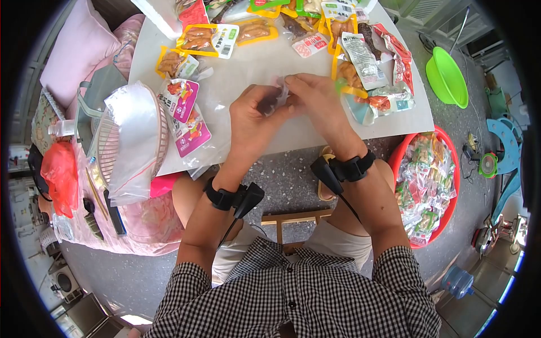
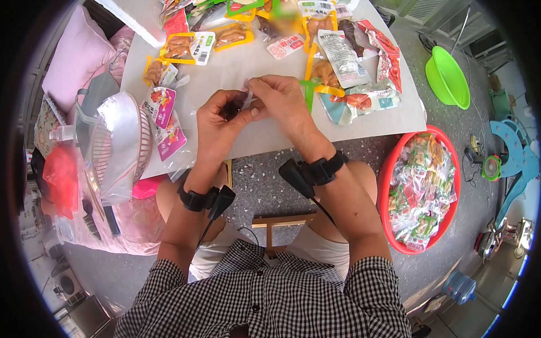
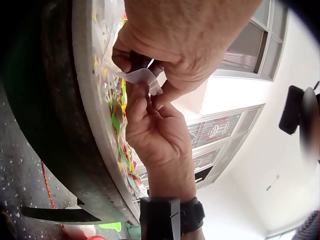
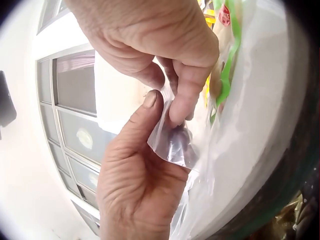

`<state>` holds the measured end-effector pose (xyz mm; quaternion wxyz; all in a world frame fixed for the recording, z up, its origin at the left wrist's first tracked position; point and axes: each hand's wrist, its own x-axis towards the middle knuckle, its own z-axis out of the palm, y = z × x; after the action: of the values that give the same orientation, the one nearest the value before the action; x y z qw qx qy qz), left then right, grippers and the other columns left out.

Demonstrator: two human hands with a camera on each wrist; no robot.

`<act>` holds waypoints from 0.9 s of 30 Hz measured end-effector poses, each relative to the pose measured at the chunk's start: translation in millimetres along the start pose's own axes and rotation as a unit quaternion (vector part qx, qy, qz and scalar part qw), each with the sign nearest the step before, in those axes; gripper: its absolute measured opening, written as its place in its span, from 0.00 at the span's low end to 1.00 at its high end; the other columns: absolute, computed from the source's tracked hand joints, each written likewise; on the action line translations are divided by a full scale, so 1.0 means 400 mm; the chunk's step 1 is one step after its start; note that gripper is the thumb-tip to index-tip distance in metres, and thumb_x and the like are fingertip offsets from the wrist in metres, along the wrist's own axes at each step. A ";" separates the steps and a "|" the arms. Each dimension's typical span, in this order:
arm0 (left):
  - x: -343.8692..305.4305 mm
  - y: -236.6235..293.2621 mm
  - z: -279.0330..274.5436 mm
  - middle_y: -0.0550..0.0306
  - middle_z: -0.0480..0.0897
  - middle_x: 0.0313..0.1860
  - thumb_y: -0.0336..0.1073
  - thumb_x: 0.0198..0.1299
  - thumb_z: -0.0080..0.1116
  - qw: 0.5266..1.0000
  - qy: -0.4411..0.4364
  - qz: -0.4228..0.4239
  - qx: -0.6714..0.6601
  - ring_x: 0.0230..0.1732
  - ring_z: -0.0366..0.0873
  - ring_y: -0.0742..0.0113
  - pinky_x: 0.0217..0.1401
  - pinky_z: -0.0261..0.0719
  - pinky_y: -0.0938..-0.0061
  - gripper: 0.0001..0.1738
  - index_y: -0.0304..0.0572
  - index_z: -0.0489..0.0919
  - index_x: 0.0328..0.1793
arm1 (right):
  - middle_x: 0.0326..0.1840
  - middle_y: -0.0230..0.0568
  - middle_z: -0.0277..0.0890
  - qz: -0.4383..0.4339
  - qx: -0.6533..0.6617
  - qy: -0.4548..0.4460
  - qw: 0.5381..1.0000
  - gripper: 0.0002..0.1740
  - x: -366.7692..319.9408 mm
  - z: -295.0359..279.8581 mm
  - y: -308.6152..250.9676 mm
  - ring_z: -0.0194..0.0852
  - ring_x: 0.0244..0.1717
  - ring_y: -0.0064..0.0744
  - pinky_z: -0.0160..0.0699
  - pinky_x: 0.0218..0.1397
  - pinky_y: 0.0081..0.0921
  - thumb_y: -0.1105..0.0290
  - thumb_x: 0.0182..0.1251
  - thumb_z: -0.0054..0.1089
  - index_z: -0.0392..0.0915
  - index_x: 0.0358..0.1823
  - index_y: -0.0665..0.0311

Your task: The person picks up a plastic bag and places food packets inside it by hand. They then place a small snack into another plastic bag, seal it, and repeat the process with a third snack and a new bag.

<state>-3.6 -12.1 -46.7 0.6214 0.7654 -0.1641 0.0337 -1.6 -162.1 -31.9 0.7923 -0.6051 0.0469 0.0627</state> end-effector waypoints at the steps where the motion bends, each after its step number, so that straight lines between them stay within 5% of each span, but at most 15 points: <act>1: 0.000 0.003 -0.001 0.64 0.79 0.31 0.24 0.50 0.68 1.000 0.004 -0.002 -0.003 0.31 0.72 0.82 0.33 0.72 0.86 0.13 0.32 0.78 0.42 | 0.25 0.34 0.77 -0.001 0.008 -0.004 1.000 0.13 0.001 -0.001 0.003 0.75 0.23 0.19 0.77 0.24 0.15 0.64 0.64 0.58 0.80 0.36 0.70; 11: 0.003 0.014 -0.003 0.63 0.79 0.32 0.25 0.51 0.67 0.989 0.008 -0.052 -0.141 0.30 0.72 0.81 0.33 0.73 0.85 0.12 0.32 0.78 0.42 | 0.28 0.36 0.78 0.028 0.085 0.004 0.996 0.13 0.008 0.008 0.015 0.77 0.24 0.21 0.80 0.26 0.17 0.63 0.65 0.58 0.79 0.34 0.68; 17: -0.001 0.021 -0.008 0.59 0.79 0.30 0.24 0.47 0.67 0.993 0.023 0.053 0.105 0.27 0.75 0.75 0.32 0.74 0.80 0.12 0.31 0.79 0.39 | 0.25 0.37 0.78 0.009 0.002 -0.003 1.000 0.10 0.001 0.007 0.004 0.78 0.23 0.23 0.79 0.24 0.18 0.68 0.63 0.57 0.79 0.32 0.70; 23: -0.017 0.040 -0.001 0.48 0.77 0.30 0.22 0.44 0.58 0.915 0.048 0.204 0.345 0.25 0.76 0.50 0.29 0.75 0.66 0.10 0.34 0.79 0.35 | 0.26 0.40 0.79 0.007 -0.051 0.009 0.999 0.10 -0.015 0.021 -0.009 0.79 0.21 0.26 0.78 0.22 0.19 0.70 0.63 0.54 0.78 0.31 0.71; 27: -0.016 0.039 -0.004 0.49 0.76 0.27 0.22 0.44 0.57 0.912 0.045 0.181 0.365 0.26 0.76 0.49 0.29 0.75 0.65 0.07 0.34 0.77 0.32 | 0.26 0.42 0.79 0.022 -0.064 0.022 0.997 0.13 -0.017 0.031 -0.014 0.80 0.22 0.28 0.78 0.21 0.20 0.66 0.65 0.54 0.78 0.31 0.72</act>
<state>-13.8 -12.0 -33.2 0.2888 0.8938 -0.2477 0.2374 -7.7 -151.7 -22.3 0.7493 -0.6545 0.0738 0.0696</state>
